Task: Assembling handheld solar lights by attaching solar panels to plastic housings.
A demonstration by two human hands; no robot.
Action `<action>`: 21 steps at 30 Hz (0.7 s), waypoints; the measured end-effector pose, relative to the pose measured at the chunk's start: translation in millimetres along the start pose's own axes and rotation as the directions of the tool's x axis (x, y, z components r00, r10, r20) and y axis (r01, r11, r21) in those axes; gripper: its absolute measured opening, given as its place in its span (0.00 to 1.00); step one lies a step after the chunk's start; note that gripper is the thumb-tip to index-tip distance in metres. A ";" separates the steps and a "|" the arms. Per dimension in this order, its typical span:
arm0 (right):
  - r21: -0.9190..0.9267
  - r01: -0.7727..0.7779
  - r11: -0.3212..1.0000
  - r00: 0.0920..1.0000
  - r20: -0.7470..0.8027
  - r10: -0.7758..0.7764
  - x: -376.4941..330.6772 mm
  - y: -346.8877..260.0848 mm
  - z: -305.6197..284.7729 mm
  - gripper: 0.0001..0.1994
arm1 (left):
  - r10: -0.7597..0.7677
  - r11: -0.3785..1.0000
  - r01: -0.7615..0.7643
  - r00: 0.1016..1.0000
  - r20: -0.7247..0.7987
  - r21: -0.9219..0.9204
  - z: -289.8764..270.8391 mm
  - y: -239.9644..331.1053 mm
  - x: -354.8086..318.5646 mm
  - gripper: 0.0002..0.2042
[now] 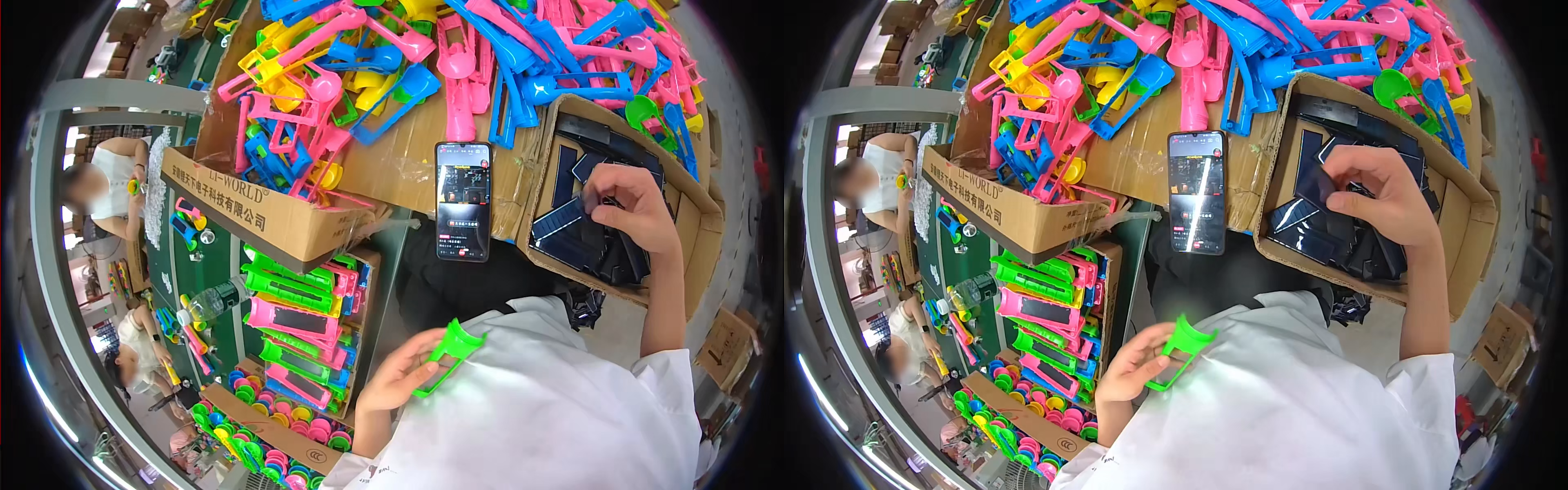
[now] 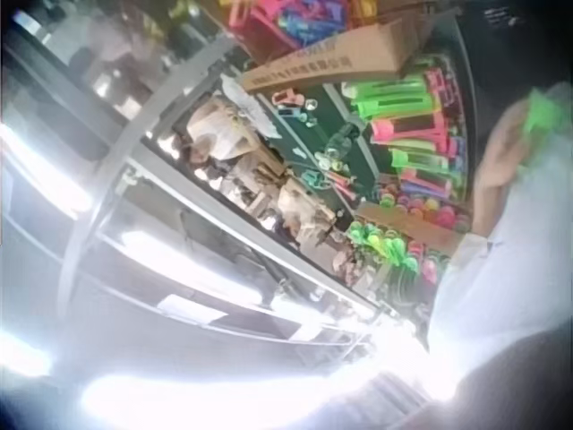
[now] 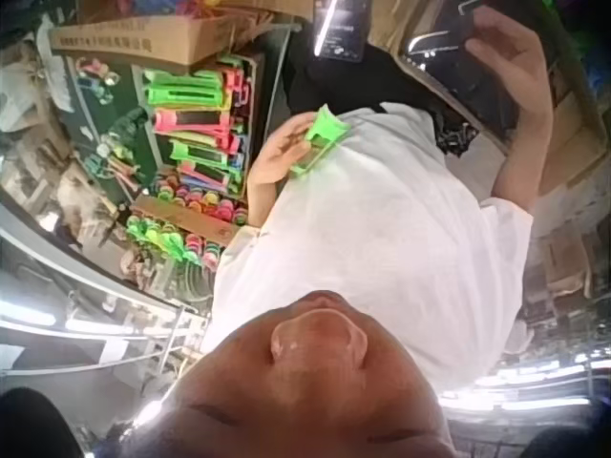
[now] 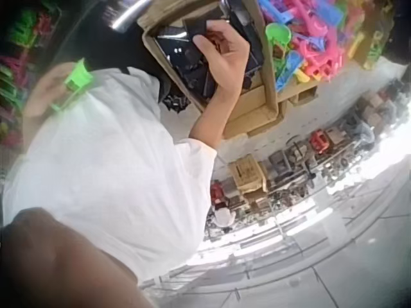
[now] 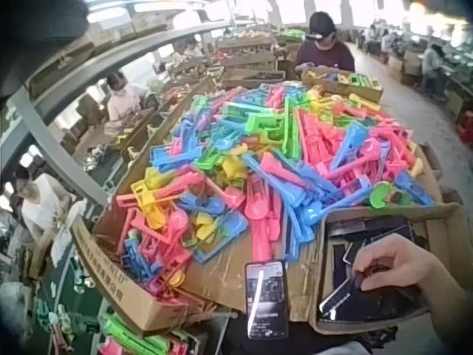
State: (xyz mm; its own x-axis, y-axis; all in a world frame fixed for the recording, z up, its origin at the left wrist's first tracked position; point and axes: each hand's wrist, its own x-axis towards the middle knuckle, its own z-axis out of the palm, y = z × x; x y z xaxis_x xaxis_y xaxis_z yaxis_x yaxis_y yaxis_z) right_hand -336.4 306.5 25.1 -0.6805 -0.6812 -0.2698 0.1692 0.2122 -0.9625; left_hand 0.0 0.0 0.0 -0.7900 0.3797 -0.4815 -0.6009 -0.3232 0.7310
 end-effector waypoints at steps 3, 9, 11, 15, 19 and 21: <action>0.017 0.163 0.987 0.986 0.027 -0.163 -5.4 -7.6 -0.9 0.10 | 0.162 0.982 -0.179 0.964 -0.213 -0.064 12.1 5.4 15.0 0.30; -0.101 0.306 0.947 0.950 0.102 -0.296 -25.8 -37.5 72.1 0.07 | 0.367 0.900 -0.433 0.822 -0.436 -0.059 27.1 2.8 28.4 0.31; -0.038 0.177 0.983 0.966 0.196 -0.167 -26.9 -31.0 106.9 0.07 | 0.371 0.893 -0.446 0.803 -0.466 -0.058 30.3 -1.3 33.2 0.29; 0.118 0.010 0.993 0.975 0.221 -0.036 -33.9 7.1 166.3 0.08 | 0.397 0.855 -0.511 0.753 -0.525 -0.087 41.3 0.4 47.5 0.25; 0.093 0.000 0.996 0.981 0.191 -0.018 -35.6 19.7 185.1 0.07 | 0.384 0.862 -0.503 0.725 -0.571 -0.059 42.5 -1.4 51.2 0.25; 0.061 0.018 0.998 0.978 0.205 -0.030 -32.2 25.0 184.7 0.07 | 0.396 0.872 -0.489 0.700 -0.595 0.005 41.2 -3.9 52.4 0.25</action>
State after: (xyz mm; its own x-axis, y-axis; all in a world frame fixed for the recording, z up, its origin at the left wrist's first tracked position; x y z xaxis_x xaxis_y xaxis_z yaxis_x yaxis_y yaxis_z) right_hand -178.6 204.4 4.3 -0.5246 -0.8165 -0.2410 0.1999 0.1570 -0.9671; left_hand -34.1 56.9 -8.1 -0.8631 -0.3778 -0.3351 -0.1369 -0.4637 0.8753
